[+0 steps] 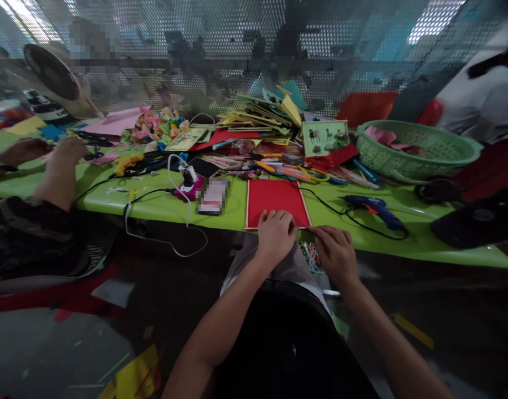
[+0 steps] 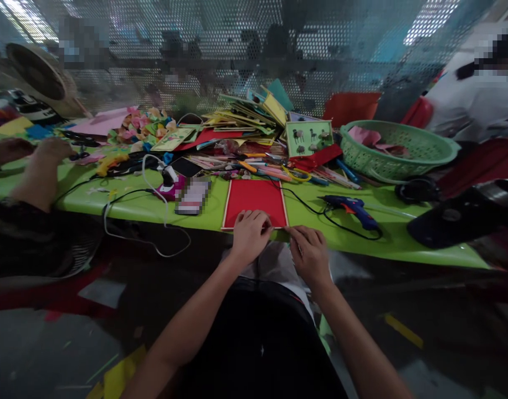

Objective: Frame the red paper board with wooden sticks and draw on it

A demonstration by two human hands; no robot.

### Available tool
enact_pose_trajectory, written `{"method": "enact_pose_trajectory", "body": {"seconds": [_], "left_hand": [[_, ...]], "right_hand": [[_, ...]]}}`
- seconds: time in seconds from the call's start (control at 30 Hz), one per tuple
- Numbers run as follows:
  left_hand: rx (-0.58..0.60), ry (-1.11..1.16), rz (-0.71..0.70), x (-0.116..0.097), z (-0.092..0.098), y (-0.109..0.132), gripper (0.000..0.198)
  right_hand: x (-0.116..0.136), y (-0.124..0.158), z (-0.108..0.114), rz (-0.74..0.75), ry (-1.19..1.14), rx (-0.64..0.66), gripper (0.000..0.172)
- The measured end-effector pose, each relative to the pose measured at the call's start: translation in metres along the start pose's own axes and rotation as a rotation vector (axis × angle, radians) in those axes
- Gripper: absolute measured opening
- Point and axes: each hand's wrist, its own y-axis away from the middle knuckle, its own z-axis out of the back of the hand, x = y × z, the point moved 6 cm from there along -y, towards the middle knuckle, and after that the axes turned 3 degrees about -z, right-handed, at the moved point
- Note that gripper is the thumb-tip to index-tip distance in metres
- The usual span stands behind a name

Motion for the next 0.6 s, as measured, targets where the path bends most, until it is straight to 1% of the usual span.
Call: {"method": "enact_pose_trajectory", "body": {"seconds": [0.23, 0.4, 0.6], "left_hand": [[-0.015, 0.005, -0.020, -0.0002, 0.0034, 0.0012, 0.007], [0.004, 0.001, -0.029, -0.0007, 0.0037, 0.0014, 0.006], [0.026, -0.017, -0.041, -0.0030, 0.0050, 0.0012, 0.003]], "right_hand": [[-0.0057, 0.0011, 0.0037, 0.019, -0.005, -0.055, 0.042], [-0.0050, 0.0017, 0.0045, 0.031, -0.011, -0.035, 0.040], [-0.0037, 0.0014, -0.0001, 0.027, 0.013, -0.017, 0.040]]}}
